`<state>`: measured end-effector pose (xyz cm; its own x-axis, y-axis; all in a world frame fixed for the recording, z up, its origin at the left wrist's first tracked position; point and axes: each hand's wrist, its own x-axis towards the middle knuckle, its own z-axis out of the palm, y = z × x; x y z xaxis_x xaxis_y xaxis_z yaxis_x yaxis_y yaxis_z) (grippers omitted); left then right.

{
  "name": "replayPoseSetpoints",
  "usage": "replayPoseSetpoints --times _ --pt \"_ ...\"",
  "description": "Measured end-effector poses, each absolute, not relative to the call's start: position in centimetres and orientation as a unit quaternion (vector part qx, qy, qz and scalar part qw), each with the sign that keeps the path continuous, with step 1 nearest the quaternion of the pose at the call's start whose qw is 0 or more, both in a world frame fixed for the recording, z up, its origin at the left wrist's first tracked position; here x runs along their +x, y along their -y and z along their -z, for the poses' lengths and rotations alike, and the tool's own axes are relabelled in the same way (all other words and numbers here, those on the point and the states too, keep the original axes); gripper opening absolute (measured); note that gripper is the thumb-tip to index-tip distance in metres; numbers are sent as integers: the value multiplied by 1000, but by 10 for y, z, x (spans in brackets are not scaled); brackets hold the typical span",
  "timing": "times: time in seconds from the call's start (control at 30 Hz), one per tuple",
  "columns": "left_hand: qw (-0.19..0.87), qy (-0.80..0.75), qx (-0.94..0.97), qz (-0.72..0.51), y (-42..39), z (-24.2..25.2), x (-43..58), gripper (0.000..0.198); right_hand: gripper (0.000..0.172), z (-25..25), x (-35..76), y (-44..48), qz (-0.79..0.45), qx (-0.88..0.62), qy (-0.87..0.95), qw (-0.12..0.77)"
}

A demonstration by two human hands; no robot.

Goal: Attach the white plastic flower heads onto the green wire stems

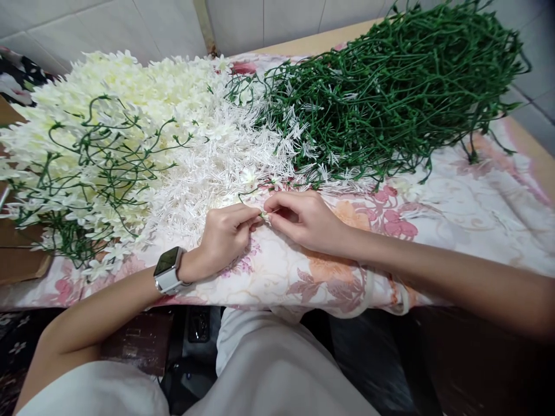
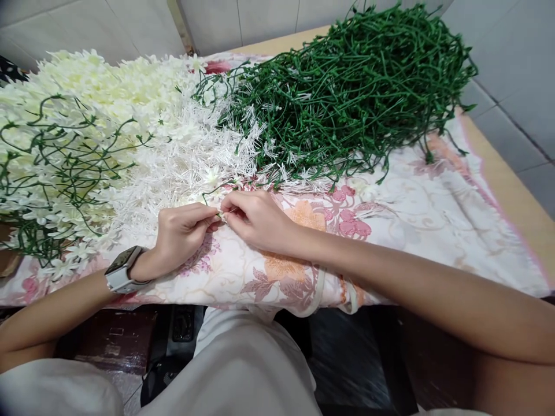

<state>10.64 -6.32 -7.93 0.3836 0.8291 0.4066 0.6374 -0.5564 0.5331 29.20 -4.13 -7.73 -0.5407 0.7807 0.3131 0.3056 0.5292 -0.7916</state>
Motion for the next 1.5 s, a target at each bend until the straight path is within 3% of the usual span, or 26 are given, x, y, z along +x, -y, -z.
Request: replayPoseSetpoints --times 0.17,0.27,0.4,0.77,1.1,1.27,1.5 --pt "417 -455 719 -320 56 77 103 17 9 76 295 35 -432 -358 760 329" --pt "496 -458 667 -314 54 76 103 22 8 75 296 33 -462 -354 744 329" --pt "424 -482 703 -306 56 76 107 16 7 73 296 33 -435 -354 768 310" --pt "249 -492 774 -311 63 75 114 27 10 73 294 38 -357 -370 811 280" --pt "286 -511 753 -298 61 75 114 23 10 68 289 39 -350 -381 812 271" --pt "398 -475 727 -295 59 74 110 18 7 67 296 27 -516 -358 724 286" --pt "326 -450 787 -267 59 73 110 19 7 69 299 24 -541 -345 710 290"
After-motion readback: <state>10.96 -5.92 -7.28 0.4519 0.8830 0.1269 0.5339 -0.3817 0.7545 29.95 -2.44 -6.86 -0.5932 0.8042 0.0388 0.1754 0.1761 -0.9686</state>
